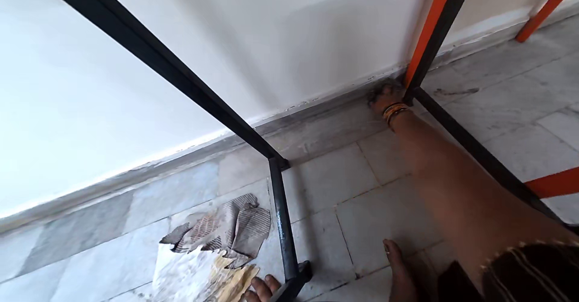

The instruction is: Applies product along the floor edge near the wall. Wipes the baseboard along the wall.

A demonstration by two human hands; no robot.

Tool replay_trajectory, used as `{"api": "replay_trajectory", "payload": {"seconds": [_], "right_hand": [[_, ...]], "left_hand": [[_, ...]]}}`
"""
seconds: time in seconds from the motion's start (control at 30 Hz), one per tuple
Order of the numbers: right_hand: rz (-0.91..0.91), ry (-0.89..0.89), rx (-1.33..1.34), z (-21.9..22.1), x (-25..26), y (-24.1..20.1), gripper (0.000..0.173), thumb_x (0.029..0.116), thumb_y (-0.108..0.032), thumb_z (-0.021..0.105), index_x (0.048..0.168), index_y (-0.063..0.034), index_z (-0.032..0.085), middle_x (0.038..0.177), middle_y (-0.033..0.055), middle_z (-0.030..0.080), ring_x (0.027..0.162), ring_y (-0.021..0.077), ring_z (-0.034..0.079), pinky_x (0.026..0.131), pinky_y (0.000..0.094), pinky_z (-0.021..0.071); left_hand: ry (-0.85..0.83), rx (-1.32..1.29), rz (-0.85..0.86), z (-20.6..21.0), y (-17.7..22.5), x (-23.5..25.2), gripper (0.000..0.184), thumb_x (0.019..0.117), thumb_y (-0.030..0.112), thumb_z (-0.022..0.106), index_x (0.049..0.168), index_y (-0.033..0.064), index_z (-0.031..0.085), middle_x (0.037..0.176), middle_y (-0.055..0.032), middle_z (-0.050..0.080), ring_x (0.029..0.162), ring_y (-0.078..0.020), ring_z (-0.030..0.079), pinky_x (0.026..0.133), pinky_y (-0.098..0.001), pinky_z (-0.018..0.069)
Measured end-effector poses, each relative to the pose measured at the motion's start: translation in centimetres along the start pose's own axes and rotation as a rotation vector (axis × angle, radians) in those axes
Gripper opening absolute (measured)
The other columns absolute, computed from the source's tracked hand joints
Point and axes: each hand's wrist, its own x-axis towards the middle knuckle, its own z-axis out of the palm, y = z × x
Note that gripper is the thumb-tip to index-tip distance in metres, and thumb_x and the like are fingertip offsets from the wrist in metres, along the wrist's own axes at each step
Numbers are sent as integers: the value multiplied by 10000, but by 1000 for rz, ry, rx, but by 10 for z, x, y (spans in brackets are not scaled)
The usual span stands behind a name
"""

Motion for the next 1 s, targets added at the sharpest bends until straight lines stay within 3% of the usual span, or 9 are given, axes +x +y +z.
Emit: {"api": "replay_trajectory", "payload": {"seconds": [0.1,0.2,0.33,0.43,0.53,0.67,0.8,0.93,1.0], "right_hand": [[74,-77,36,-2,8,-11,748,1000,-482,571,1534,20,423,1636,337,256,1538,527,184,1217,711,158],[-9,-111,83,11,-12,-66,692,1039,-461,518,1503,49,452,1612,313,334,1545,484,213,1251,645,144],[-264,-113,113,55,-59,-166,651,1082,-468,420,1473,46,501,1600,298,372,1538,462,256,1259,627,156],[-516,-177,142,87,-92,-228,595,1081,-420,463,1479,19,513,1611,257,385,1540,429,279,1261,597,184],[-642,-289,73,94,-102,-254,559,1079,-382,496,1541,-68,469,1659,198,334,1563,403,239,1253,643,149],[-559,-209,27,81,-73,-206,560,1065,-407,506,1557,-142,475,1643,191,372,1545,449,258,1221,736,66],[-414,-110,-7,60,-39,-120,538,1071,-356,469,1552,-114,474,1626,155,415,1534,430,291,1230,707,86],[-273,-74,-20,40,-17,-61,578,1067,-387,461,1573,-108,435,1660,145,357,1554,413,248,1243,679,93],[-198,-51,-23,34,-11,-40,611,1067,-391,460,1574,-55,410,1657,193,340,1550,434,245,1244,670,101]], "left_hand": [[16,1,-8,-2,2,0,597,1028,38,488,1549,-152,268,1621,-394,229,1510,-577,226,1230,-633,190],[20,32,-14,1,4,1,569,1029,17,465,1539,-160,283,1610,-402,247,1506,-569,248,1229,-619,205],[-67,71,17,-5,4,3,593,1021,3,489,1551,-144,266,1625,-395,213,1529,-564,182,1231,-642,182],[29,-12,18,3,1,1,568,1024,30,493,1536,-141,315,1614,-388,258,1520,-556,224,1229,-625,200],[125,-46,25,10,-2,-1,534,1018,18,496,1509,-148,366,1590,-385,317,1490,-570,285,1208,-624,263],[16,-34,36,-2,-3,-5,630,1011,69,544,1545,-146,289,1628,-384,225,1521,-559,214,1231,-619,205],[-78,29,32,-12,-1,-6,922,908,283,747,1561,-136,247,1637,-397,164,1529,-559,180,1228,-619,201],[-28,17,10,-11,0,-3,782,951,185,679,1544,-143,288,1620,-396,225,1519,-558,218,1231,-615,196],[-18,-11,16,-10,0,-5,781,960,180,668,1546,-152,274,1614,-412,217,1513,-566,227,1230,-607,208]]}}
